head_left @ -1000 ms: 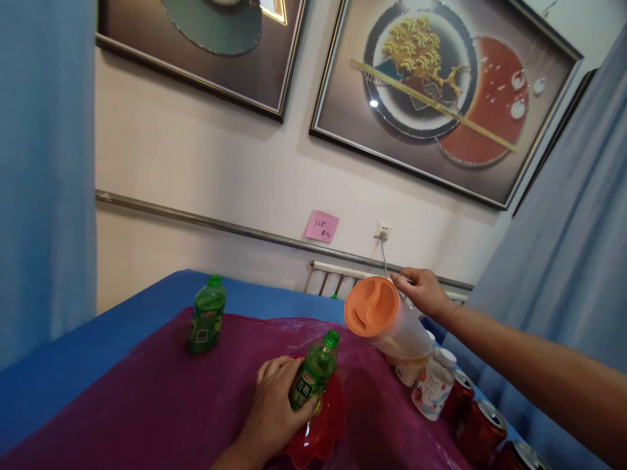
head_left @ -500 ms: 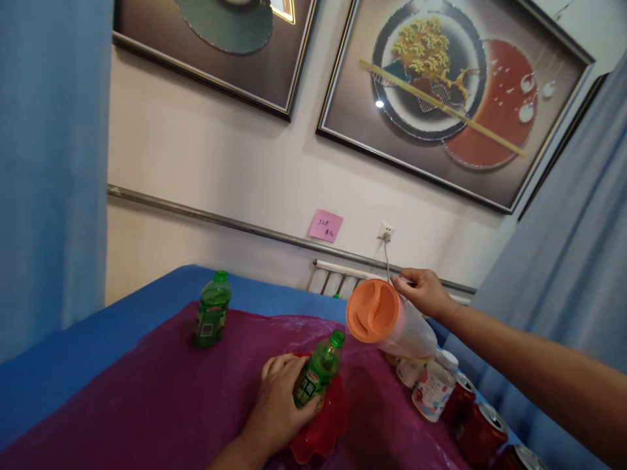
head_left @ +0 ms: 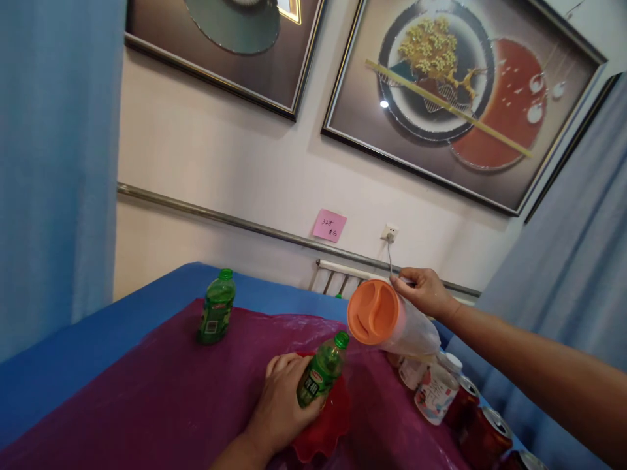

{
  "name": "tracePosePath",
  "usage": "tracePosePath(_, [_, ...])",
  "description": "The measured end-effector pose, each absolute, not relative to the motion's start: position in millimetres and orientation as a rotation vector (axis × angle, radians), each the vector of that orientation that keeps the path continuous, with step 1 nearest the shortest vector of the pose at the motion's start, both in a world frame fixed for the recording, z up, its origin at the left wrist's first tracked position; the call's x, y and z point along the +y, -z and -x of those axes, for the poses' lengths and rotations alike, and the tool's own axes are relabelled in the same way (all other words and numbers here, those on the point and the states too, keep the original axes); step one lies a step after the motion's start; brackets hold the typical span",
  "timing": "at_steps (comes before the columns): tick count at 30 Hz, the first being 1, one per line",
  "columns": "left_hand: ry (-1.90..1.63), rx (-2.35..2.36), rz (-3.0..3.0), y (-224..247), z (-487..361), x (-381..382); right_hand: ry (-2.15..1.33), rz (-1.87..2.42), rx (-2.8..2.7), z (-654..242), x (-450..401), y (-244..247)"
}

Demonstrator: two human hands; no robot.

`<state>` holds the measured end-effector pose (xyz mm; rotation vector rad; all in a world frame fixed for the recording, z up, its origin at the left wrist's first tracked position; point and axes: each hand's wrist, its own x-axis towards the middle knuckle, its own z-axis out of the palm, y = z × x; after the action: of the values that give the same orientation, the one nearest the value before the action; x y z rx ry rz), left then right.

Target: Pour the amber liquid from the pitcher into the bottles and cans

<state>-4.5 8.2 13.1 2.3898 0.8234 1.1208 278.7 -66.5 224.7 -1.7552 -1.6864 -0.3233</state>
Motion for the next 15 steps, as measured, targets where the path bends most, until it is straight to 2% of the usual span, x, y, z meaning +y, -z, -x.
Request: tracePosePath(15, [-1.044, 0.814, -2.357, -13.7, 5.7, 6.5, 0.335, 1.756, -1.716, -274.2, -65.7, -229.4])
